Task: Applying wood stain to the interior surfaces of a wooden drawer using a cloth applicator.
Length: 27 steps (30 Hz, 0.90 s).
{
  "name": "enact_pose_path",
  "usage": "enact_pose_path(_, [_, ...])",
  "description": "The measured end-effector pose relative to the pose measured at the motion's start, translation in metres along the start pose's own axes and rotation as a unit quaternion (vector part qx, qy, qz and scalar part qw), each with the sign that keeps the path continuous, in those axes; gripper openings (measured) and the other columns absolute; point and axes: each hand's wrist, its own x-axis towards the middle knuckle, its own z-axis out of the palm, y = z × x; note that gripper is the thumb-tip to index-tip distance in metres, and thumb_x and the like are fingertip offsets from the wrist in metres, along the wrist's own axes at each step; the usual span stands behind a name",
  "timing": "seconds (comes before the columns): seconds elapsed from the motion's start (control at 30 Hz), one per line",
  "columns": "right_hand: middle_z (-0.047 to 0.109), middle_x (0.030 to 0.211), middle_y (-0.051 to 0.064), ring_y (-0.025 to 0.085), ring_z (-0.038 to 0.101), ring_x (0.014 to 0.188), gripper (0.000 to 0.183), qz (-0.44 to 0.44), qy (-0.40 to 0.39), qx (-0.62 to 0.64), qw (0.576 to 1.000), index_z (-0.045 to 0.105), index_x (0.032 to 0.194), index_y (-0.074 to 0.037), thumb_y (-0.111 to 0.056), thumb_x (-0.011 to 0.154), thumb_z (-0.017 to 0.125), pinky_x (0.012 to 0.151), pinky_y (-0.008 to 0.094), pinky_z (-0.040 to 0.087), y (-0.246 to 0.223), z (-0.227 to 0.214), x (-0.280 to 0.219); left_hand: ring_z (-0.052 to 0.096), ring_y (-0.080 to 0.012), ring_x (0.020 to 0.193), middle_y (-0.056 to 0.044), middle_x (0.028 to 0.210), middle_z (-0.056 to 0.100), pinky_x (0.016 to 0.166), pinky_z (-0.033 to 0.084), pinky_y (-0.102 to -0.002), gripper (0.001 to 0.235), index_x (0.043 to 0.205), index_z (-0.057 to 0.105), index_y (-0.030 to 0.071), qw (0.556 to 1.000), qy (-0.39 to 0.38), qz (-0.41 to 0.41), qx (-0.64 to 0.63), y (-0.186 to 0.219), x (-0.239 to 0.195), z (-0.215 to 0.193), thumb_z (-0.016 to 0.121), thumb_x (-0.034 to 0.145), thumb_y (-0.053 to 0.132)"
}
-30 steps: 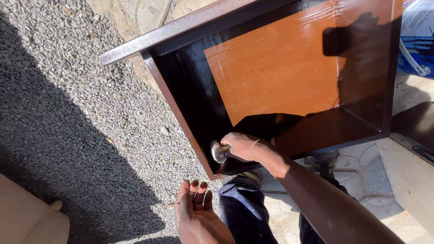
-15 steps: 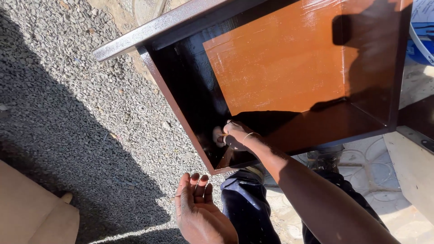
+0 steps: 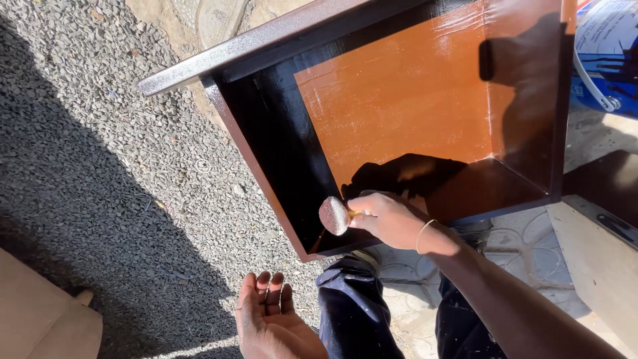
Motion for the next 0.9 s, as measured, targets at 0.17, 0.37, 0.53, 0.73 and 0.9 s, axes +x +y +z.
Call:
enact_pose_path(0.17, [0.051,0.115,0.0,0.025,0.055,0.094,0.044,0.043,0.026,-0.123,0.991,0.073,0.13,-0.025,-0.006,0.101,0.048,0.082,0.034,0.043,-0.005,-0.011,0.047,0.063,-0.0191,0.09,-0.007,0.103,0.061,0.082,0.045,-0.029,0.032,0.126,0.062,0.005,1.0,0.007,-0.012,-0.022,-0.002,0.006,-0.003,0.051,0.102,0.025])
enact_pose_path(0.37, [0.007,0.172,0.023,0.019,0.028,0.042,0.021,0.049,-0.124,-0.241,0.961,0.038,0.072,0.002,0.017,0.088,0.037,0.042,0.039,0.029,-0.008,0.028,0.099,0.065,-0.0227,0.09,-0.011,0.104,0.064,0.08,0.046,-0.031,0.034,0.124,0.062,0.003,0.999,0.023,-0.019,-0.038,0.002,0.004,-0.004,0.055,0.099,0.025])
enact_pose_path(0.53, [0.063,0.076,0.016,0.031,0.063,0.07,0.01,0.172,-0.067,-0.266,0.946,0.055,0.096,0.002,-0.005,0.089,0.051,0.059,0.042,0.049,-0.025,0.039,0.125,0.064,-0.0228,0.088,-0.014,0.104,0.066,0.081,0.046,-0.03,0.03,0.119,0.063,0.002,0.996,0.04,-0.047,-0.066,-0.01,0.009,-0.009,0.056,0.099,0.023])
enact_pose_path(0.73, [0.056,0.081,0.016,0.031,0.052,0.074,0.012,0.224,-0.108,-0.297,0.922,0.055,0.092,-0.002,-0.001,0.082,0.048,0.058,0.042,0.039,-0.005,0.041,0.149,0.064,-0.0243,0.09,-0.013,0.106,0.065,0.083,0.046,-0.031,0.03,0.121,0.063,0.003,0.994,0.036,-0.067,-0.074,-0.018,0.017,-0.013,0.053,0.1,0.023])
enact_pose_path(0.9, [0.07,0.127,0.015,0.03,0.068,0.087,0.069,0.185,-0.24,-0.307,0.902,0.054,0.149,-0.02,0.007,0.087,0.039,0.06,0.036,0.05,-0.1,0.022,0.069,0.064,-0.0243,0.09,-0.014,0.106,0.066,0.082,0.047,-0.032,0.029,0.119,0.064,0.002,0.993,0.039,-0.075,-0.081,-0.012,0.013,-0.009,0.056,0.1,0.022])
